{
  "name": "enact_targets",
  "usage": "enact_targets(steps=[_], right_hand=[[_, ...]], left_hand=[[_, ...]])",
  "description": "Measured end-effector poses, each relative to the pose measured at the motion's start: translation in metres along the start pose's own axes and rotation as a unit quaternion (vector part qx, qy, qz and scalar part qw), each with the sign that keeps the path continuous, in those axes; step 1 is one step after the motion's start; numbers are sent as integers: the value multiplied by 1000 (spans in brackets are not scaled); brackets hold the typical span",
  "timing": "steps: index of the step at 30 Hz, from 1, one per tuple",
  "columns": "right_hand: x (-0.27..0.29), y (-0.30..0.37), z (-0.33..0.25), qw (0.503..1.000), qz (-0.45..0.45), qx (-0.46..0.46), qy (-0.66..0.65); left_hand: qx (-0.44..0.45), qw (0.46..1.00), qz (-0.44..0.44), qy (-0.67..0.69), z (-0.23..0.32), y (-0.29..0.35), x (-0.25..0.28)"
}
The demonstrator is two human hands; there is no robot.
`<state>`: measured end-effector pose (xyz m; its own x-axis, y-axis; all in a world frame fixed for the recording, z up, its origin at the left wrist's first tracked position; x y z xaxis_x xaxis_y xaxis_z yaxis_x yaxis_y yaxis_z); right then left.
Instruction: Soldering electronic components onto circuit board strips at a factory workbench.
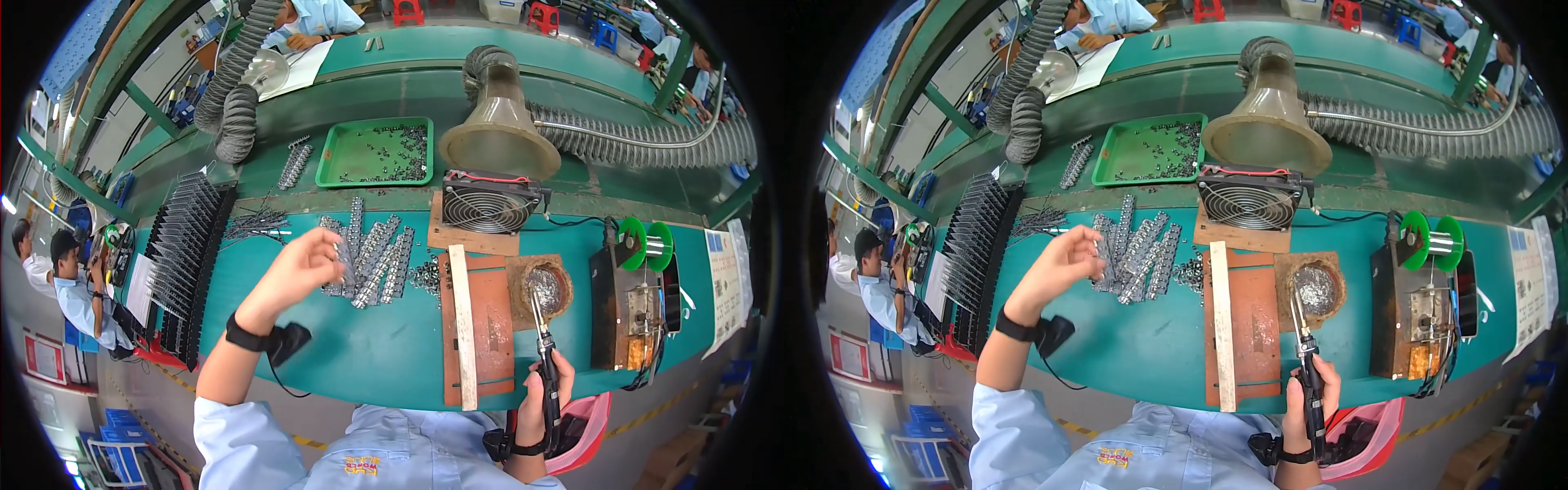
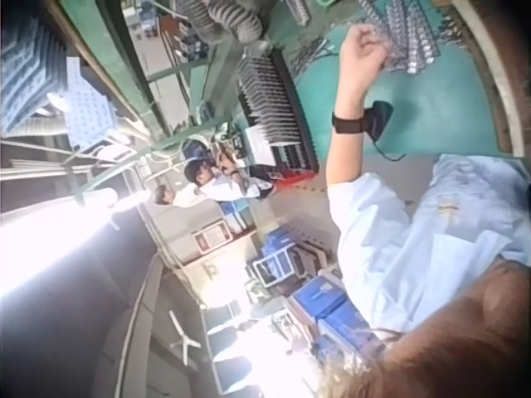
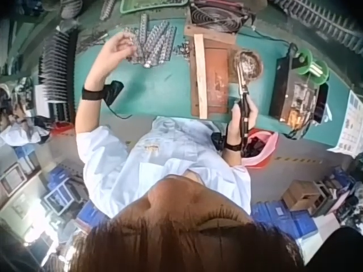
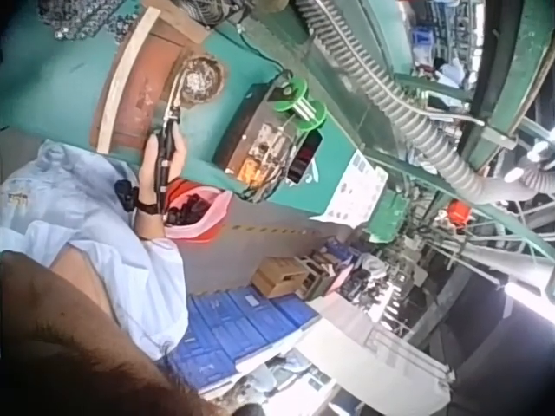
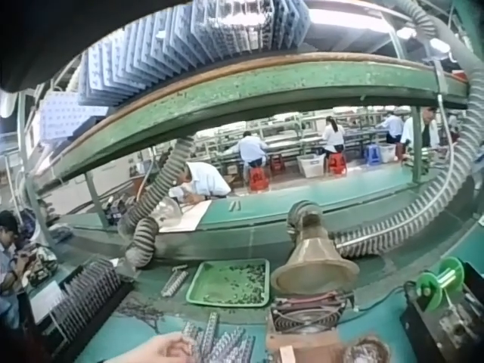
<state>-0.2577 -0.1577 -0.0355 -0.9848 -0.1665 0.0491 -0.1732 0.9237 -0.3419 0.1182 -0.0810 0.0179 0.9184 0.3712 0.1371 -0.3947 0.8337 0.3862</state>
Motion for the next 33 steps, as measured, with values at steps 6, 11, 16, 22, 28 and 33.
enact_targets(steps=[6,11,16,22,28,33], right_hand=[[-2,-2,-1,1000,-3,-2,3],[-8,-9,-5,999,-22,24,19],[-6,-9,-5,998,-47,41,28],[-5,-12,-8,998,-46,43,21],[-7,-12,-8,997,-57,54,19],[-5,-14,-10,997,-48,65,8]], left_hand=[[117,969,-178,129,-21,39,-100],[133,955,-226,136,-50,40,-150],[140,951,-215,170,-57,34,-163],[167,950,-215,154,-56,32,-168],[169,952,-209,146,-59,31,-168],[180,952,-199,151,-60,32,-168]])
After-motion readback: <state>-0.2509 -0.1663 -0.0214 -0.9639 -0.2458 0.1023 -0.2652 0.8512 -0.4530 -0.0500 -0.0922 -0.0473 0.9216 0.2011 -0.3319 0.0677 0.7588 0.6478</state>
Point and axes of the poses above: each hand's wrist, its own y-axis away from the middle knuckle, its own x-axis out of the back of the hand, z = x × y, the point moved 7 cm from there along -y, towards the middle knuckle, and after that the axes turned 9 degrees about x, right-handed, at the moved point
